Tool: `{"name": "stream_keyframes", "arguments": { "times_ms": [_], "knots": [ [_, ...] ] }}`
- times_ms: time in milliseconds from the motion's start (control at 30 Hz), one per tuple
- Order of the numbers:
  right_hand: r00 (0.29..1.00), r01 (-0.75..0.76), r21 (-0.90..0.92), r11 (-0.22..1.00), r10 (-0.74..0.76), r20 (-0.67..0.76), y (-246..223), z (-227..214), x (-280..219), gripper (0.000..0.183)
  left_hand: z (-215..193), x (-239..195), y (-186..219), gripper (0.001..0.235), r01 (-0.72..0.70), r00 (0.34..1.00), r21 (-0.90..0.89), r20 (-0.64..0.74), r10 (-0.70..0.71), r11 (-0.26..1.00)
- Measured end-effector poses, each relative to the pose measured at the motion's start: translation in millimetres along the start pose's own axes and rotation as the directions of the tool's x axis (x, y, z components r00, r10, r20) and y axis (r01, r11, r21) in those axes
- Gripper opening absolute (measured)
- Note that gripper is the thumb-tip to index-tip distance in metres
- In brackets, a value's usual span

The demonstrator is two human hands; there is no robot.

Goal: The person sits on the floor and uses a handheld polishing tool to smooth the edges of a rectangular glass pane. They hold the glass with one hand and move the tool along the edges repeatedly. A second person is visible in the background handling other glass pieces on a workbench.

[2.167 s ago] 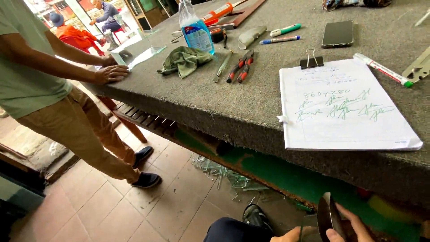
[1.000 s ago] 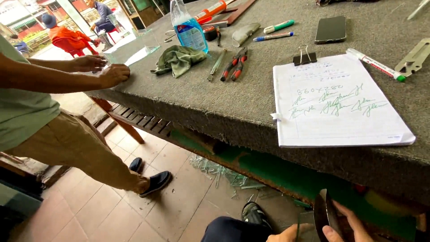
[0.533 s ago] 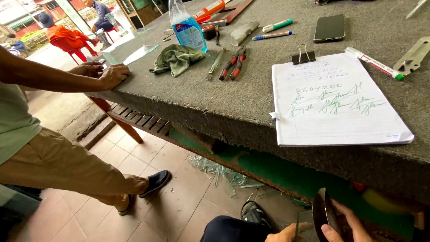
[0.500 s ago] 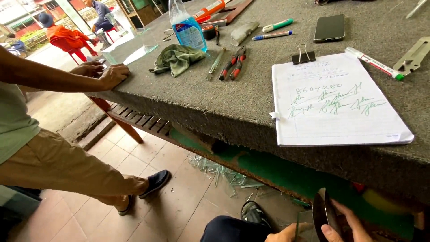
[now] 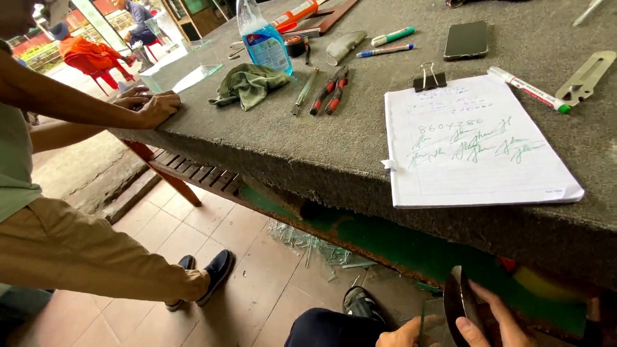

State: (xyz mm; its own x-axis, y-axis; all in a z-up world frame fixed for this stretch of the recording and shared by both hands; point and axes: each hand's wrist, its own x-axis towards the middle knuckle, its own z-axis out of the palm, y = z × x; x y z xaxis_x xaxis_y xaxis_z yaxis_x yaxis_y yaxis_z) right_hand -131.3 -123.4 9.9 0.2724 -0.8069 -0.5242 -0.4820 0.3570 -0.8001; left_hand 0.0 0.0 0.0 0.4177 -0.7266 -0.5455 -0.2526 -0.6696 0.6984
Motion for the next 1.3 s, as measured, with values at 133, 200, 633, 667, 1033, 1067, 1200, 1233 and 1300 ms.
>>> {"name": "stream_keyframes", "arguments": {
  "times_ms": [133, 200, 633, 667, 1033, 1067, 1200, 1233, 1300],
  "knots": [
    [0.951, 0.253, -0.372, 0.893, -0.299, -0.072, 18, -7, -15, 0.070, 11, -8, -8, 0.048, -0.135, 0.970, -0.045, -0.208, 0.123, 0.990],
    [0.897, 0.403, -0.290, 0.868, -0.437, -0.061, 25, -8, -32, 0.066, 20, -11, -17, 0.044, -0.316, 0.912, -0.119, -0.311, 0.267, 0.941],
    [0.797, 0.601, -0.195, 0.775, -0.599, 0.075, 11, -16, -43, 0.070, 27, -4, -24, 0.026, -0.431, 0.837, 0.109, -0.323, 0.442, 0.896],
    [0.800, 0.598, -0.151, 0.787, -0.597, 0.057, 10, -12, -43, 0.068, 26, -8, -23, 0.027, -0.434, 0.833, 0.100, -0.334, 0.442, 0.895],
    [0.909, 0.397, -0.107, 0.912, -0.406, -0.089, 13, -32, -16, 0.076, 6, 10, -40, 0.038, -0.510, 0.764, 0.291, -0.279, 0.581, 0.810],
    [0.979, 0.147, 0.003, 0.989, -0.145, -0.145, 8, -44, -6, 0.083, -2, 12, -39, 0.034, -0.595, 0.656, 0.404, -0.256, 0.710, 0.695],
    [0.920, 0.342, -0.011, 0.940, -0.337, -0.200, 9, -63, -9, 0.075, -50, 17, -13, 0.037, -0.594, 0.606, 0.611, -0.087, 0.790, 0.523],
    [0.878, 0.446, -0.015, 0.895, -0.441, -0.185, 10, -63, -12, 0.071, -59, 22, -10, 0.050, -0.608, 0.507, 0.695, -0.033, 0.861, 0.385],
    [0.831, 0.539, 0.004, 0.842, -0.531, -0.168, 11, -55, -23, 0.067, -78, 27, -9, 0.063, -0.595, 0.417, 0.769, 0.048, 0.908, 0.233]
  ]
}}
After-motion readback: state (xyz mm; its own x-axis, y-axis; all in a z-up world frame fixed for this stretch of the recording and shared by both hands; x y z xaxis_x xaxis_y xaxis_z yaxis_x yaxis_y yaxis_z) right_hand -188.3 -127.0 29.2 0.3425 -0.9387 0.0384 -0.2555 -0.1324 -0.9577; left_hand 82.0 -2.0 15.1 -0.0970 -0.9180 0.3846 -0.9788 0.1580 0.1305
